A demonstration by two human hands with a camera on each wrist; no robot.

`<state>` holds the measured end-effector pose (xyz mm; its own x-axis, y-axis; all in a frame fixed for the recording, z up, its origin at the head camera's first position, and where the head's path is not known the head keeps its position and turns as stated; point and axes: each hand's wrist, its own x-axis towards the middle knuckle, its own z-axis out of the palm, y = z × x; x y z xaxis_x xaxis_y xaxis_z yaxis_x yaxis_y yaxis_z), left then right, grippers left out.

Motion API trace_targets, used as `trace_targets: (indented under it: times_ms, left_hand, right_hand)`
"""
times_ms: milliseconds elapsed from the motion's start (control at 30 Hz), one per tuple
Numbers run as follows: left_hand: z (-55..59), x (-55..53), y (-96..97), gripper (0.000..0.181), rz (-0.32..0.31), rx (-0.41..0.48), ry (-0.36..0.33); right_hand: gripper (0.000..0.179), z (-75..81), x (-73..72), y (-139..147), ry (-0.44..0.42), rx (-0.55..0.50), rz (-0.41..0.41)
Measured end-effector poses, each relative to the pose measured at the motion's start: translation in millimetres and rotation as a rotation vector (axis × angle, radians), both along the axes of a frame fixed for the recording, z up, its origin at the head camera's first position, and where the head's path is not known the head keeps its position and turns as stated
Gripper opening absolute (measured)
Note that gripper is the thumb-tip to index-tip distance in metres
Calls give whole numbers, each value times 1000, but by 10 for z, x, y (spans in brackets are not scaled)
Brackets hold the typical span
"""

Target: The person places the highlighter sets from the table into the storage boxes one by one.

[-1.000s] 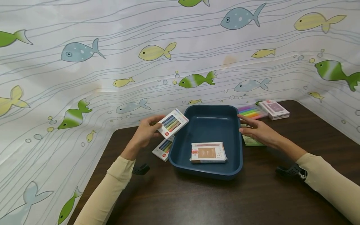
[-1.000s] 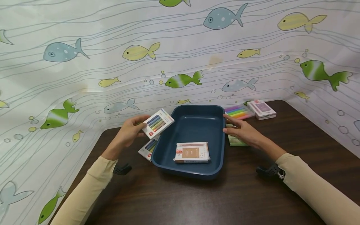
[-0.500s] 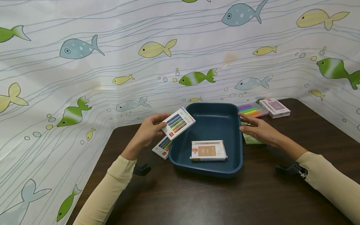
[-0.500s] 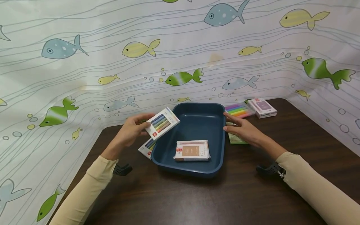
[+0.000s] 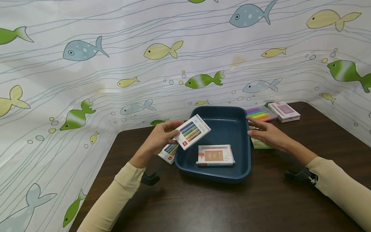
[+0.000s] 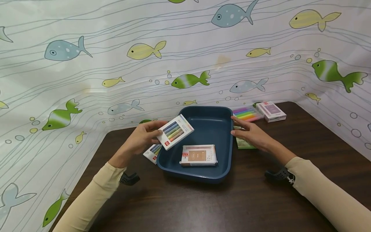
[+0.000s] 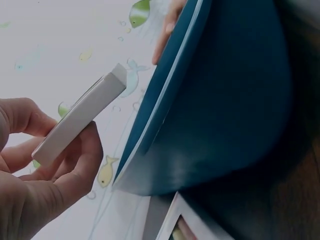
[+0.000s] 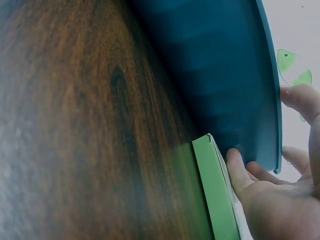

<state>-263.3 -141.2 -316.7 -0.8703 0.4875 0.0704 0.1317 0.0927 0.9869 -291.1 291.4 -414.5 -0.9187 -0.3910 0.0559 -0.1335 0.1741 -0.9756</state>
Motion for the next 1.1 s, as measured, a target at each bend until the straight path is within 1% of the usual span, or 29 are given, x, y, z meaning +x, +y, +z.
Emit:
trace_targets:
  times_ms: [100, 233, 367, 500, 567, 633, 733, 767, 833, 933, 1000, 1067, 1100]
  left_hand:
    - [-65, -26, 13, 42, -5, 3, -8]
    - [-149, -65, 32, 41, -24, 3, 1]
    - [-184, -60, 59, 40, -68, 3, -2]
    - [-201, -23, 96, 40, -134, -17, -9]
    - [-203, -2, 117, 40, -156, -37, 12]
    - [-196, 12, 131, 39, -149, -61, 57]
    - [-166, 20, 123, 37, -118, -85, 130]
    - [-150, 20, 112, 36, -108, -87, 141]
    - [-87, 52, 95, 37, -100, -83, 150]
    - [-59, 39, 45, 38, -112, -62, 158]
    - [-79, 1, 16, 38, -112, -52, 165]
    - [-151, -82, -21, 37, -107, -33, 165]
    - [-168, -104, -32, 36, -100, -28, 159]
  right_hand:
    - [71, -2, 0, 0, 1, 6, -3]
    - [71, 8, 4, -1, 0, 6, -3]
    - [72, 27, 10, -6, 0, -6, 11]
    - [72, 36, 9, -12, 3, 2, 17]
    - [72, 36, 5, -14, 5, 11, 11]
    - [72, 34, 0, -14, 5, 16, 8]
    - [71, 33, -2, -13, 9, 27, 3]
    - [71, 33, -1, -13, 10, 26, 3]
    - [71, 36, 5, -14, 11, 26, 3]
    - [71, 42, 18, -17, 11, 20, 4]
    - [72, 44, 23, -19, 8, 16, 6]
    - [72, 43, 24, -18, 8, 16, 3]
    - [72, 42, 23, -17, 6, 13, 3]
